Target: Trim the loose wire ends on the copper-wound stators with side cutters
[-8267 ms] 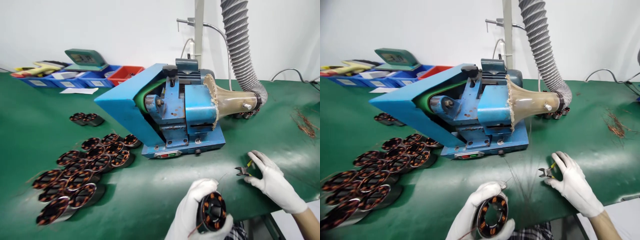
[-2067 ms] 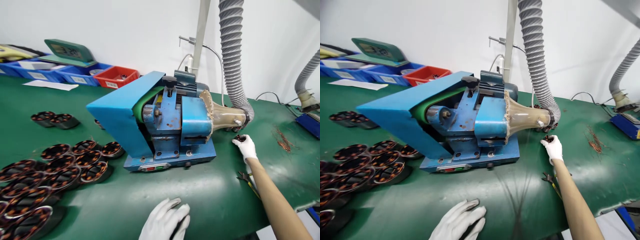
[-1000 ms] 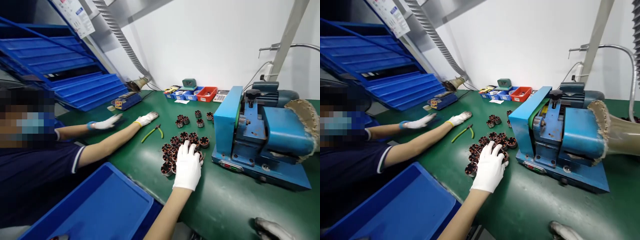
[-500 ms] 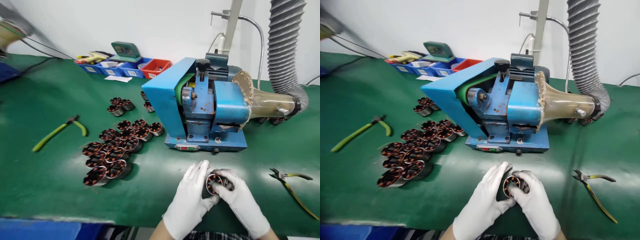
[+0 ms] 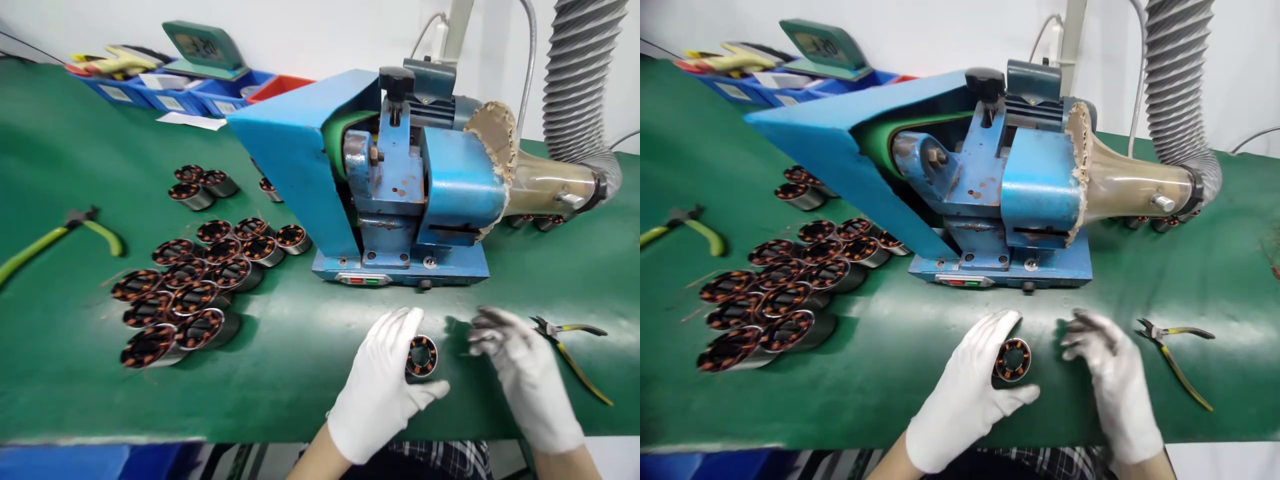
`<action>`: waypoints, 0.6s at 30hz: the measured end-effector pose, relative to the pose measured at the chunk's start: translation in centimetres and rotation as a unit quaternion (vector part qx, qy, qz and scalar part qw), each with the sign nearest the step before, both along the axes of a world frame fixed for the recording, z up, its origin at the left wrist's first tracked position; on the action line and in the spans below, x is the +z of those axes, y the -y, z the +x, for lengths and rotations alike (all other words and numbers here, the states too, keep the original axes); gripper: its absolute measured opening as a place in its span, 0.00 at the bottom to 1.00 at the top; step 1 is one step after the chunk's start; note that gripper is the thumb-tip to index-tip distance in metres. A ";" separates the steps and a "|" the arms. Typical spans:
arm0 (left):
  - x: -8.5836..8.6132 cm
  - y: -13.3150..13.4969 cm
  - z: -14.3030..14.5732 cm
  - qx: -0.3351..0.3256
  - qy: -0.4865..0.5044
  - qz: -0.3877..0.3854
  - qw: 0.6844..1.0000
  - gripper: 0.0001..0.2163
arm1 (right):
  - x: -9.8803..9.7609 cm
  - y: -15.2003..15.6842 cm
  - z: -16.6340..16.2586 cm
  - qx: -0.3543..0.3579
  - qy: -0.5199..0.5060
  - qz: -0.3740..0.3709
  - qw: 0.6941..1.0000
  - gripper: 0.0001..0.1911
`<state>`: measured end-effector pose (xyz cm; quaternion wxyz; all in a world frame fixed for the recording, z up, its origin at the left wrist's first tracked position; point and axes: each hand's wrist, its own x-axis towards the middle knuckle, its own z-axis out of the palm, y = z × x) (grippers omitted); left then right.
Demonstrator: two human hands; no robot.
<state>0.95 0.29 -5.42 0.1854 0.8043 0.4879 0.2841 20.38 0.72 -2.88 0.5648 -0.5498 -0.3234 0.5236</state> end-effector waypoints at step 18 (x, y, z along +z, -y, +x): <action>0.5 -0.2 0.0 -0.031 0.037 -0.033 0.998 0.21 | -1.8 -1.2 -2.8 0.103 0.392 0.014 0.914 0.08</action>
